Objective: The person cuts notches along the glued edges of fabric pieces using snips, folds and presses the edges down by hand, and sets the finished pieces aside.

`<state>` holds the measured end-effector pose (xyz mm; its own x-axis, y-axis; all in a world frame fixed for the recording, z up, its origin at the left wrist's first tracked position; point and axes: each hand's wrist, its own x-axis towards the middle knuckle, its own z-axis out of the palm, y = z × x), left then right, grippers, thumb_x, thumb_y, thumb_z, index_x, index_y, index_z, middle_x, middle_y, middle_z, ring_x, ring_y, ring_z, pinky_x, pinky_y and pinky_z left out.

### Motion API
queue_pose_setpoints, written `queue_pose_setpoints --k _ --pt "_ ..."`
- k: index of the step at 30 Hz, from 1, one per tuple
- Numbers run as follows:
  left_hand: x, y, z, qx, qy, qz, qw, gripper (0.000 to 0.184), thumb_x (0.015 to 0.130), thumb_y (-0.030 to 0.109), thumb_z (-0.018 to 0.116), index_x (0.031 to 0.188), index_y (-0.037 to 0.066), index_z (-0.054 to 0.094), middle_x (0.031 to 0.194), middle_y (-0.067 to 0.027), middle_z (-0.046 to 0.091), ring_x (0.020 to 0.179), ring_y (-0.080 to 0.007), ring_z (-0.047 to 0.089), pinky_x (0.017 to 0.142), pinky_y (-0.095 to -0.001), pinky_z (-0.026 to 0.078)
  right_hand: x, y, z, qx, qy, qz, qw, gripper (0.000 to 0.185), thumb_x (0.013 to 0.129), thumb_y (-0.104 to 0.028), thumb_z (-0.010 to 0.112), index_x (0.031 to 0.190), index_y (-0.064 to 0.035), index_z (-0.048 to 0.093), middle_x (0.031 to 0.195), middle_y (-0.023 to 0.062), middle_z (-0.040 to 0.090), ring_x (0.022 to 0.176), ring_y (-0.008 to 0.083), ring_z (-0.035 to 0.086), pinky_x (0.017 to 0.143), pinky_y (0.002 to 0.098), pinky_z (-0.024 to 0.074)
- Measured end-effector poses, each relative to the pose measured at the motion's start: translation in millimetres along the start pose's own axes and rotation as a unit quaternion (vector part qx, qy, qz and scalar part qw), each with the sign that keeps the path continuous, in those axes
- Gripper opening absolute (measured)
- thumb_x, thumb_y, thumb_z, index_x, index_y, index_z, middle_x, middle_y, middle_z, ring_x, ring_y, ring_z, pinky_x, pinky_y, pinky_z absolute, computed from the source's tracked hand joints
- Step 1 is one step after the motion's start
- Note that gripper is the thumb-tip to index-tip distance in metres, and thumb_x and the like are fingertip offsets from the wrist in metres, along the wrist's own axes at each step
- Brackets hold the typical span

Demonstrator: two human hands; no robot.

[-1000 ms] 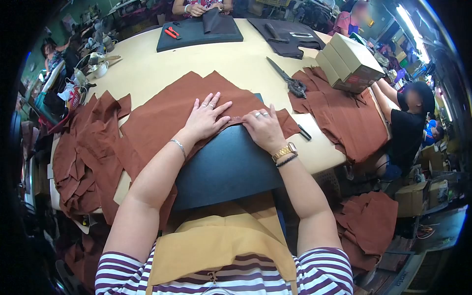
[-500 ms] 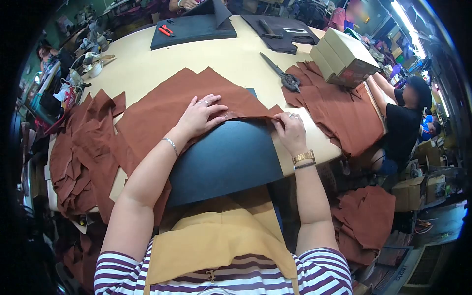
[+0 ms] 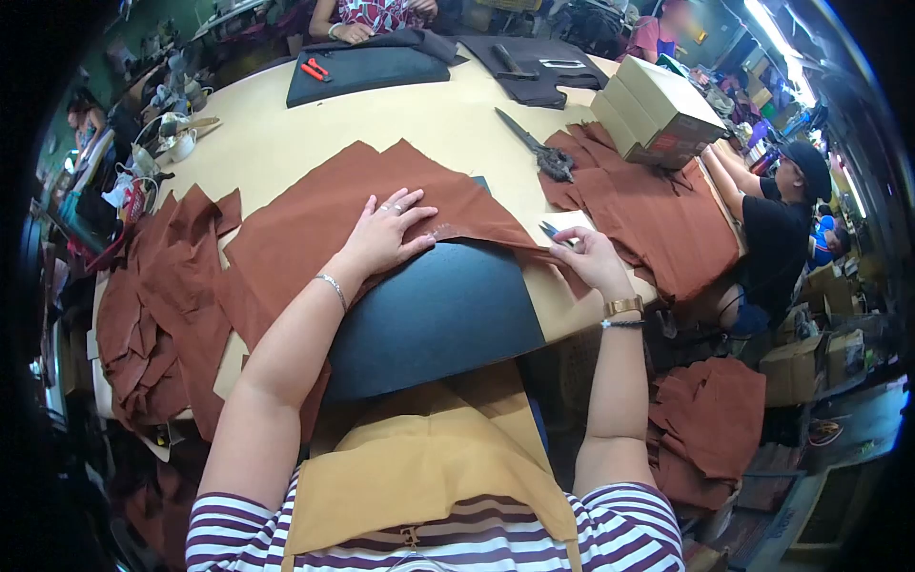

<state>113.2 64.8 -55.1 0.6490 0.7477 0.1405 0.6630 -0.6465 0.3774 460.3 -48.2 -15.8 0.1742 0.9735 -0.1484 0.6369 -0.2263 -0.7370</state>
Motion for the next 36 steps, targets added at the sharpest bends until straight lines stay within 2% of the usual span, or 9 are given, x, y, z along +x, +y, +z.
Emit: queue_pose_setpoints --k 1,3,4,8,12,19,23,32,36 --pt "1 -1 1 0.001 0.000 0.000 1.000 0.055 0.092 0.053 0.057 0.137 0.022 0.055 0.155 -0.0077 0.036 0.147 -0.0276 0.026 0.117 -0.0605 0.016 3 0 1 -0.096 0.087 -0.096 0.987 0.027 0.084 -0.022 0.075 0.103 -0.0043 0.068 0.075 0.0009 0.064 0.067 0.0120 0.058 0.061 0.0275 0.0437" --pt "2 -5 5 0.007 -0.003 0.004 1.000 0.056 0.092 0.054 0.057 0.137 0.021 0.054 0.155 -0.0076 0.036 0.147 -0.0280 0.025 0.117 -0.0609 0.016 8 -5 13 -0.278 0.257 -0.268 0.886 0.030 0.082 -0.024 0.075 0.104 -0.0047 0.068 0.087 0.0087 0.069 0.079 0.0232 0.065 0.072 0.0350 0.0496" --pt "0 -3 1 0.004 0.004 0.009 1.000 0.052 0.092 0.050 0.058 0.134 0.019 0.057 0.153 -0.0076 0.039 0.146 -0.0280 0.029 0.116 -0.0620 0.016 5 -25 23 -0.189 0.241 -0.237 0.922 0.031 0.081 -0.025 0.073 0.105 -0.0054 0.069 0.101 0.0156 0.068 0.096 0.0349 0.063 0.086 0.0444 0.0478" --pt "1 -5 4 -0.083 0.039 -0.006 0.996 0.033 0.096 0.034 0.054 0.122 0.016 0.065 0.141 -0.0079 0.053 0.139 -0.0275 0.040 0.114 -0.0631 0.022 5 -75 80 -0.115 0.143 -0.323 0.928 0.018 0.085 -0.019 0.068 0.097 -0.0065 0.069 0.091 0.0143 0.068 0.089 0.0323 0.065 0.082 0.0413 0.0512" --pt "-2 -6 6 -0.059 0.043 0.004 0.997 0.029 0.095 0.027 0.056 0.120 0.017 0.066 0.141 -0.0061 0.054 0.139 -0.0265 0.041 0.113 -0.0630 0.023 16 -91 138 -0.152 0.109 -0.345 0.920 0.018 0.085 -0.025 0.068 0.089 -0.0082 0.071 0.090 0.0108 0.069 0.089 0.0293 0.065 0.081 0.0404 0.0523" --pt "0 -4 5 -0.052 0.057 0.001 0.997 0.030 0.095 0.029 0.057 0.121 0.018 0.066 0.140 -0.0057 0.054 0.138 -0.0255 0.042 0.114 -0.0613 0.023 29 -98 154 -0.180 0.115 -0.286 0.934 0.024 0.086 -0.033 0.066 0.087 -0.0097 0.070 0.090 0.0109 0.066 0.090 0.0301 0.066 0.078 0.0446 0.0533" --pt "-2 -1 5 -0.028 0.037 0.002 0.999 0.034 0.096 0.030 0.055 0.127 0.019 0.061 0.146 -0.0068 0.049 0.141 -0.0278 0.038 0.114 -0.0615 0.021 37 -103 148 -0.181 0.063 -0.246 0.950 0.018 0.085 -0.027 0.064 0.081 -0.0105 0.070 0.085 0.0131 0.067 0.087 0.0308 0.067 0.077 0.0436 0.0543" --pt "2 -9 9 0.019 0.022 0.008 1.000 0.041 0.097 0.037 0.051 0.136 0.023 0.054 0.152 -0.0087 0.042 0.144 -0.0281 0.032 0.115 -0.0604 0.020 41 -88 162 -0.246 0.102 -0.317 0.910 0.020 0.082 -0.020 0.062 0.087 -0.0011 0.064 0.088 0.0140 0.066 0.086 0.0341 0.066 0.074 0.0443 0.0548" --pt "2 -4 4 0.006 0.001 -0.004 1.000 0.043 0.097 0.034 0.052 0.139 0.021 0.052 0.154 -0.0087 0.039 0.147 -0.0276 0.028 0.116 -0.0591 0.018 20 -93 139 -0.150 0.098 -0.305 0.935 0.016 0.088 -0.018 0.058 0.082 -0.0032 0.059 0.083 0.0162 0.064 0.081 0.0346 0.063 0.070 0.0445 0.0513"
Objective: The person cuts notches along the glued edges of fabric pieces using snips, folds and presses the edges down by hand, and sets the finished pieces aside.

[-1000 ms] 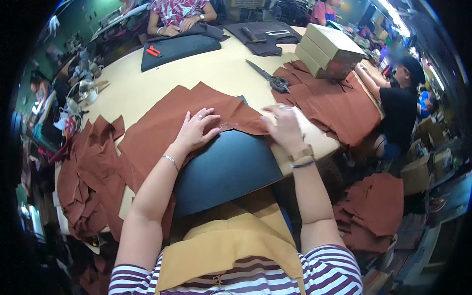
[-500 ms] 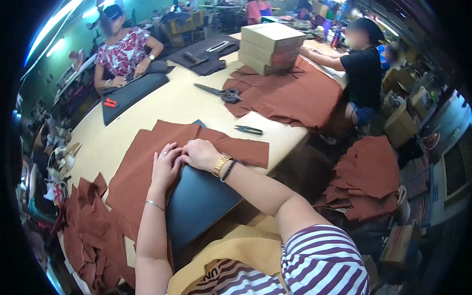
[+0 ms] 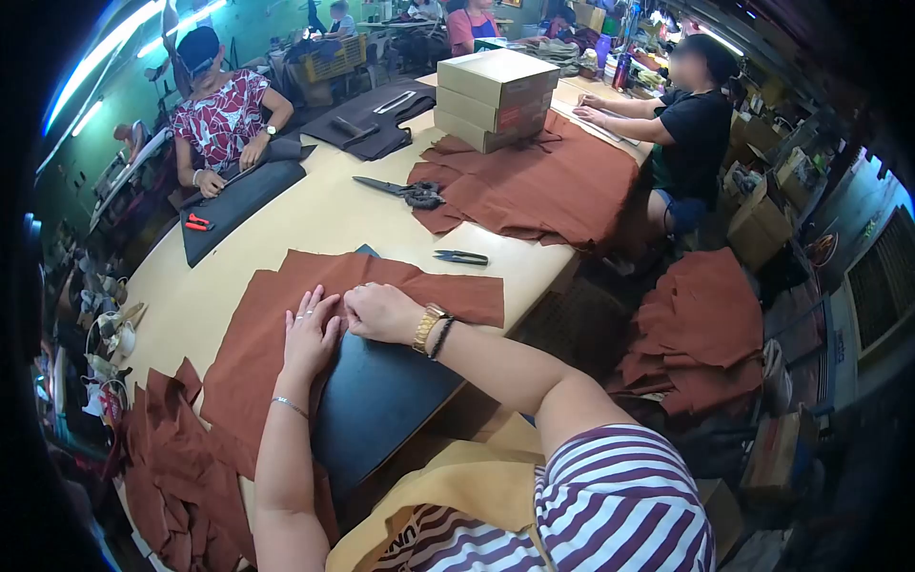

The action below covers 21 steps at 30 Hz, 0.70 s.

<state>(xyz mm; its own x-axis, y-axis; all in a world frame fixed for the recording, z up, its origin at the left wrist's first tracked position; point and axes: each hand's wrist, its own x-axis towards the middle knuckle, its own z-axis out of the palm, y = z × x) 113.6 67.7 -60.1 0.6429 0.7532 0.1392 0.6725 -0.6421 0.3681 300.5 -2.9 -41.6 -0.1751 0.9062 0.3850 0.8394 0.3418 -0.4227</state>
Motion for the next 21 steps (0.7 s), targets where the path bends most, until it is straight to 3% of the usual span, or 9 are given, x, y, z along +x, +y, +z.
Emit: queue_pose_setpoints --k 2,5,6,9,12,16,17,19,21 --pt "3 -8 -2 -0.037 -0.032 -0.004 0.999 0.046 0.096 0.032 0.055 0.140 0.020 0.051 0.155 -0.0104 0.037 0.147 -0.0293 0.026 0.116 -0.0587 0.017 -6 -2 -13 0.079 0.028 0.047 0.995 0.018 0.089 -0.018 0.057 0.081 -0.0031 0.059 0.081 0.0170 0.064 0.077 0.0359 0.063 0.068 0.0454 0.0504" --pt "-7 -24 -15 -0.086 -0.004 0.007 0.996 0.049 0.095 0.030 0.059 0.141 0.018 0.050 0.156 -0.0140 0.035 0.147 -0.0337 0.025 0.115 -0.0602 0.017 -19 18 -42 0.003 0.107 0.037 0.994 0.022 0.092 -0.023 0.057 0.084 -0.0026 0.058 0.078 0.0178 0.064 0.073 0.0367 0.063 0.067 0.0459 0.0502" --pt "-18 -23 -23 -0.104 0.018 0.015 0.994 0.050 0.094 0.029 0.061 0.141 0.017 0.050 0.155 -0.0155 0.034 0.146 -0.0355 0.025 0.115 -0.0611 0.017 -24 31 -56 -0.032 0.105 0.086 0.990 0.020 0.091 -0.023 0.058 0.086 -0.0036 0.059 0.082 0.0175 0.065 0.079 0.0363 0.064 0.072 0.0454 0.0510" --pt "-79 -9 -75 0.000 -0.010 -0.010 1.000 0.054 0.091 0.028 0.065 0.140 0.014 0.050 0.155 -0.0168 0.033 0.145 -0.0383 0.025 0.114 -0.0636 0.017 -46 72 -92 -0.006 0.235 0.198 0.952 0.020 0.089 -0.023 0.062 0.096 -0.0047 0.063 0.093 0.0165 0.066 0.091 0.0344 0.064 0.079 0.0443 0.0511" --pt "-146 -19 -88 0.056 -0.064 -0.110 0.990 0.063 0.088 0.037 0.066 0.143 0.012 0.046 0.157 -0.0180 0.028 0.147 -0.0410 0.019 0.113 -0.0668 0.015 -61 78 -101 -0.103 0.280 0.159 0.941 0.029 0.086 -0.017 0.068 0.112 -0.0061 0.061 0.097 0.0122 0.066 0.091 0.0326 0.065 0.081 0.0415 0.0513" --pt "-169 -18 -66 0.087 -0.062 -0.176 0.979 0.073 0.090 0.047 0.060 0.150 0.015 0.037 0.161 -0.0186 0.018 0.149 -0.0407 0.011 0.113 -0.0677 0.010 -41 9 -60 0.029 0.083 0.038 0.995 0.024 0.085 -0.023 0.068 0.103 -0.0072 0.067 0.100 0.0148 0.068 0.096 0.0325 0.065 0.086 0.0408 0.0500" --pt "-161 -17 -62 0.086 -0.058 -0.167 0.980 0.072 0.090 0.047 0.060 0.150 0.015 0.037 0.161 -0.0186 0.018 0.149 -0.0406 0.012 0.113 -0.0679 0.010 -38 -4 -29 0.061 0.055 -0.038 0.996 0.028 0.085 -0.026 0.069 0.108 -0.0091 0.066 0.107 0.0115 0.068 0.101 0.0307 0.064 0.093 0.0467 0.0471" --pt "-139 -18 -53 0.085 -0.046 -0.143 0.985 0.071 0.090 0.046 0.061 0.150 0.015 0.037 0.161 -0.0184 0.019 0.149 -0.0405 0.012 0.113 -0.0682 0.010 -35 -49 10 -0.019 -0.110 -0.117 0.987 0.057 0.094 -0.054 0.053 0.134 -0.0133 0.054 0.138 0.0126 0.053 0.134 0.0298 0.045 0.107 0.0680 0.0260" --pt "-119 -28 -47 0.060 -0.013 -0.127 0.990 0.070 0.091 0.046 0.061 0.149 0.015 0.038 0.160 -0.0179 0.021 0.148 -0.0398 0.015 0.113 -0.0670 0.014 -23 -62 30 -0.018 -0.148 -0.090 0.985 0.066 0.095 -0.061 0.044 0.141 -0.0135 0.049 0.148 0.0149 0.044 0.142 0.0321 0.035 0.110 0.0682 0.0222"
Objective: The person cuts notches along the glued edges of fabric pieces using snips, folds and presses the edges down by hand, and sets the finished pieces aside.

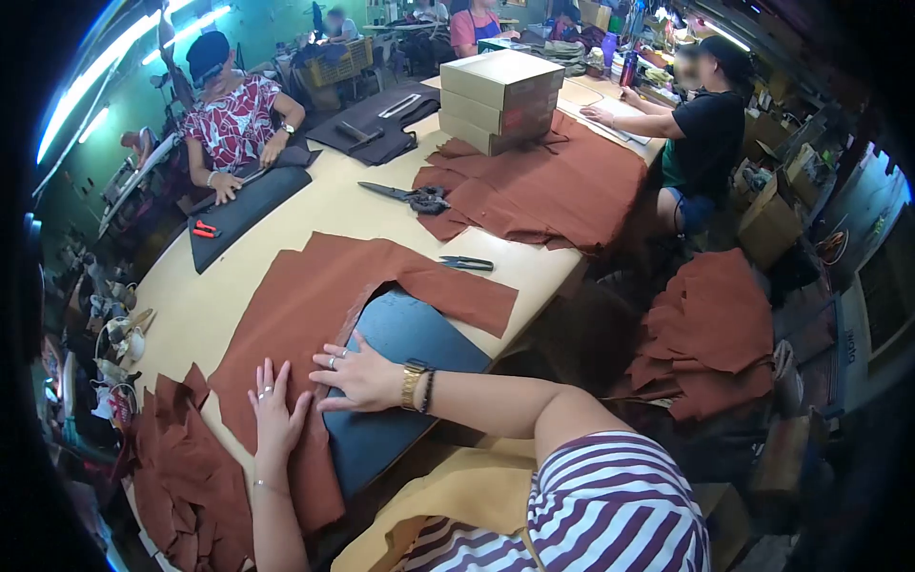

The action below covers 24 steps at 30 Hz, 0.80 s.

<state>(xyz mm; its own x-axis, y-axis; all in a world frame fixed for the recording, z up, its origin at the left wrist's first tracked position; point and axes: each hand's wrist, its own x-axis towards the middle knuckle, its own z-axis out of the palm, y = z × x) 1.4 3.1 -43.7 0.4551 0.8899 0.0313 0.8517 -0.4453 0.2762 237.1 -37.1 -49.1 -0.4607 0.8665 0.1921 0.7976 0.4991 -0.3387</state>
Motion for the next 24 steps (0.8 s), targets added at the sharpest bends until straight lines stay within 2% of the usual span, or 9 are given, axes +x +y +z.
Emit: queue_pose_setpoints --k 3,7,10,13,14,16,19,23,24 --pt "23 -19 8 -0.056 0.065 -0.021 0.996 0.071 0.090 0.048 0.061 0.149 0.014 0.039 0.160 -0.0173 0.022 0.147 -0.0393 0.019 0.113 -0.0655 0.019 18 27 17 -0.017 0.035 0.053 0.998 0.066 0.095 -0.058 0.046 0.144 -0.0136 0.045 0.153 0.0150 0.037 0.144 0.0343 0.032 0.110 0.0682 0.0209" --pt "1 -9 -8 0.065 0.052 -0.168 0.982 0.084 0.084 0.058 0.065 0.148 0.009 0.040 0.158 -0.0200 0.024 0.146 -0.0375 0.023 0.111 -0.0632 0.025 16 41 5 -0.040 0.039 0.087 0.995 0.066 0.095 -0.054 0.048 0.145 -0.0119 0.043 0.154 0.0155 0.035 0.144 0.0347 0.031 0.110 0.0678 0.0209" --pt "-11 -7 -10 0.073 0.078 -0.199 0.974 0.087 0.082 0.059 0.066 0.147 0.008 0.040 0.155 -0.0217 0.030 0.144 -0.0370 0.028 0.109 -0.0607 0.030 15 44 14 -0.067 0.075 0.136 0.986 0.059 0.097 -0.045 0.048 0.144 -0.0105 0.044 0.154 0.0162 0.036 0.143 0.0348 0.033 0.109 0.0682 0.0227" --pt "-11 -18 0 0.066 0.124 -0.153 0.978 0.076 0.084 0.057 0.065 0.140 0.007 0.048 0.149 -0.0185 0.041 0.139 -0.0354 0.036 0.106 -0.0562 0.035 13 45 9 -0.088 0.104 0.155 0.978 0.050 0.098 -0.033 0.047 0.142 -0.0096 0.045 0.152 0.0172 0.038 0.143 0.0360 0.032 0.108 0.0684 0.0239" --pt "-9 -21 5 0.060 0.139 -0.145 0.978 0.073 0.087 0.056 0.063 0.141 0.009 0.047 0.151 -0.0167 0.038 0.141 -0.0343 0.033 0.106 -0.0610 0.032 13 47 11 -0.086 0.116 0.153 0.978 0.049 0.098 -0.031 0.046 0.142 -0.0096 0.046 0.152 0.0175 0.038 0.143 0.0365 0.032 0.108 0.0683 0.0237" --pt "-4 -19 2 0.042 0.069 -0.194 0.978 0.079 0.090 0.062 0.052 0.150 0.012 0.036 0.160 -0.0150 0.023 0.149 -0.0318 0.019 0.107 -0.0739 0.019 10 47 10 -0.041 0.123 0.135 0.982 0.049 0.098 -0.035 0.046 0.140 -0.0104 0.048 0.152 0.0167 0.039 0.144 0.0361 0.031 0.107 0.0725 0.0214" --pt "0 -21 -1 0.064 0.027 -0.194 0.979 0.086 0.090 0.068 0.046 0.154 0.013 0.028 0.162 -0.0161 0.018 0.150 -0.0322 0.013 0.109 -0.0731 0.014 -1 29 -12 -0.027 0.015 0.067 0.997 0.055 0.098 -0.048 0.049 0.140 -0.0132 0.050 0.153 0.0132 0.039 0.145 0.0337 0.029 0.110 0.0702 0.0194" --pt "-15 -24 -4 0.035 0.077 -0.177 0.980 0.087 0.087 0.066 0.054 0.152 0.012 0.031 0.158 -0.0209 0.024 0.148 -0.0347 0.020 0.110 -0.0713 0.015 -21 47 -27 -0.089 0.096 0.120 0.984 0.055 0.095 -0.048 0.054 0.137 -0.0127 0.053 0.149 0.0132 0.044 0.142 0.0328 0.035 0.110 0.0697 0.0206" --pt "-21 -20 -3 0.005 0.096 -0.155 0.983 0.086 0.086 0.064 0.057 0.150 0.011 0.034 0.155 -0.0216 0.028 0.145 -0.0354 0.025 0.109 -0.0694 0.018 -27 58 -41 -0.121 0.138 0.147 0.972 0.051 0.094 -0.043 0.055 0.136 -0.0130 0.054 0.145 0.0131 0.048 0.138 0.0315 0.040 0.109 0.0648 0.0276"
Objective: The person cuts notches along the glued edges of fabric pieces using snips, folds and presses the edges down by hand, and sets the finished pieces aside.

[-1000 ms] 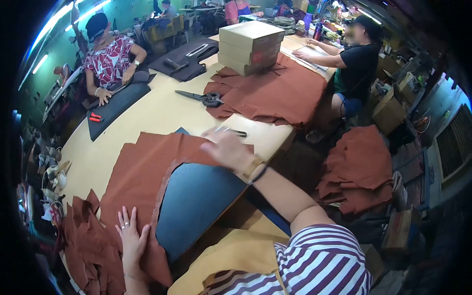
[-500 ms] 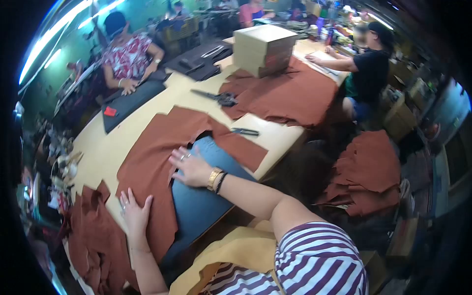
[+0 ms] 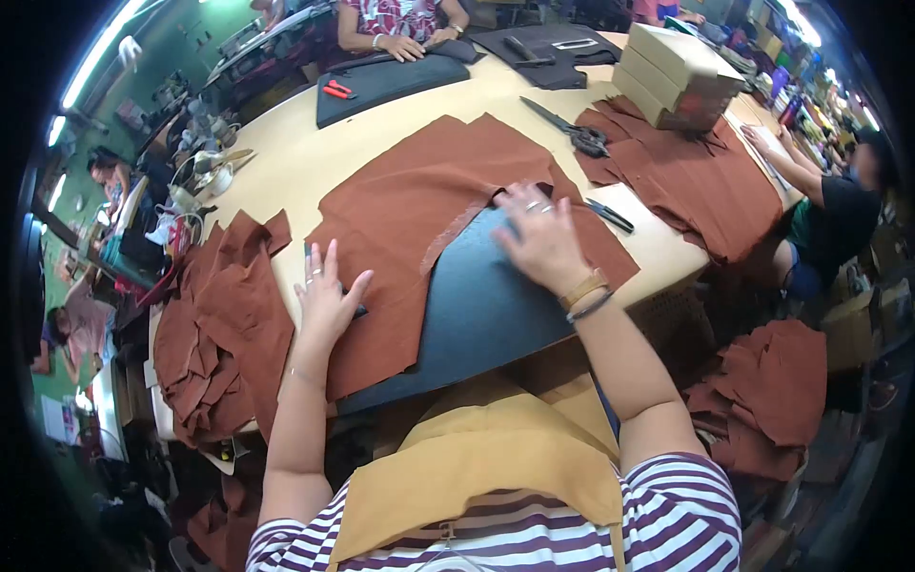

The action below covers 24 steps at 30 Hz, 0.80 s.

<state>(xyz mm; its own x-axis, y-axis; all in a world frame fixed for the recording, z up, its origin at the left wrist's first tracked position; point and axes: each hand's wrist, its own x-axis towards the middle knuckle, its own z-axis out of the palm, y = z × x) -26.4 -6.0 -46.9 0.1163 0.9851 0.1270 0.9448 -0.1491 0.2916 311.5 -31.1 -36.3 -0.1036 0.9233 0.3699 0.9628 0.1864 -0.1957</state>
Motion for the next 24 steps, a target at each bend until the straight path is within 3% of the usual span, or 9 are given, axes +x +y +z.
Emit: queue_pose_setpoints --k 2,5,8,9,13,16,17,20,24 --pt "-21 2 -11 -0.067 0.022 0.043 0.997 0.082 0.085 0.060 0.064 0.146 0.011 0.040 0.149 -0.0229 0.037 0.139 -0.0369 0.035 0.108 -0.0655 0.024 -1 44 -19 0.024 0.073 0.045 0.996 0.034 0.093 -0.022 0.057 0.124 -0.0068 0.059 0.125 0.0146 0.062 0.119 0.0337 0.056 0.100 0.0478 0.0421" --pt "-54 30 -32 -0.071 -0.042 0.118 0.990 0.063 0.080 0.051 0.073 0.125 0.008 0.061 0.123 -0.0175 0.059 0.117 -0.0333 0.055 0.106 -0.0518 0.032 -27 131 -4 -0.203 0.136 0.084 0.966 0.028 0.092 -0.015 0.053 0.119 -0.0108 0.061 0.114 0.0139 0.064 0.103 0.0325 0.063 0.087 0.0493 0.0500" --pt "-63 46 -37 -0.082 -0.113 0.120 0.983 0.055 0.079 0.044 0.077 0.116 0.006 0.066 0.104 -0.0152 0.066 0.104 -0.0302 0.062 0.102 -0.0455 0.038 -43 178 1 -0.081 0.002 0.176 0.981 0.026 0.092 -0.015 0.053 0.115 -0.0093 0.063 0.107 0.0166 0.066 0.097 0.0358 0.064 0.083 0.0479 0.0514" --pt "-66 48 -39 -0.093 -0.135 0.111 0.980 0.052 0.079 0.042 0.078 0.114 0.005 0.068 0.097 -0.0144 0.068 0.100 -0.0291 0.064 0.100 -0.0435 0.040 -48 177 -2 -0.074 0.054 0.134 0.987 0.024 0.093 -0.015 0.053 0.112 -0.0071 0.065 0.100 0.0189 0.066 0.093 0.0375 0.064 0.081 0.0476 0.0520" --pt "-75 46 -42 -0.413 -0.282 0.160 0.851 0.043 0.089 0.028 0.071 0.119 -0.001 0.065 0.092 -0.0117 0.068 0.091 -0.0191 0.065 0.080 -0.0342 0.050 -53 167 -9 -0.074 0.057 0.089 0.992 0.024 0.094 -0.018 0.054 0.112 -0.0044 0.064 0.096 0.0203 0.064 0.092 0.0377 0.062 0.080 0.0473 0.0519" --pt "-62 49 -48 -0.291 -0.132 0.060 0.946 0.055 0.085 0.040 0.074 0.119 -0.003 0.063 0.093 -0.0171 0.066 0.088 -0.0288 0.066 0.080 -0.0382 0.052 -55 165 -10 -0.075 0.057 0.069 0.993 0.022 0.094 -0.019 0.056 0.109 -0.0031 0.062 0.095 0.0198 0.063 0.093 0.0373 0.062 0.080 0.0471 0.0519" --pt "-57 33 -29 -0.090 -0.021 0.108 0.990 0.062 0.085 0.046 0.071 0.124 0.000 0.060 0.096 -0.0151 0.065 0.086 -0.0307 0.065 0.079 -0.0395 0.052 -55 170 -6 -0.094 0.044 0.087 0.991 0.020 0.094 -0.019 0.055 0.106 -0.0027 0.059 0.092 0.0192 0.063 0.089 0.0381 0.062 0.078 0.0473 0.0519" --pt "-52 24 -11 0.133 0.148 0.171 0.965 0.063 0.086 0.051 0.067 0.126 0.003 0.059 0.099 -0.0151 0.065 0.087 -0.0324 0.065 0.078 -0.0439 0.051 -47 210 25 -0.082 0.093 0.145 0.982 0.017 0.095 -0.018 0.054 0.105 -0.0046 0.057 0.089 0.0193 0.063 0.085 0.0390 0.063 0.077 0.0481 0.0518" --pt "-29 10 -9 0.088 0.132 0.055 0.986 0.062 0.084 0.054 0.068 0.118 0.002 0.060 0.101 -0.0146 0.064 0.095 -0.0334 0.064 0.082 -0.0480 0.050 -14 116 -9 0.190 0.157 0.212 0.946 0.023 0.099 -0.024 0.049 0.109 -0.0053 0.058 0.097 0.0211 0.067 0.091 0.0390 0.065 0.078 0.0461 0.0511"
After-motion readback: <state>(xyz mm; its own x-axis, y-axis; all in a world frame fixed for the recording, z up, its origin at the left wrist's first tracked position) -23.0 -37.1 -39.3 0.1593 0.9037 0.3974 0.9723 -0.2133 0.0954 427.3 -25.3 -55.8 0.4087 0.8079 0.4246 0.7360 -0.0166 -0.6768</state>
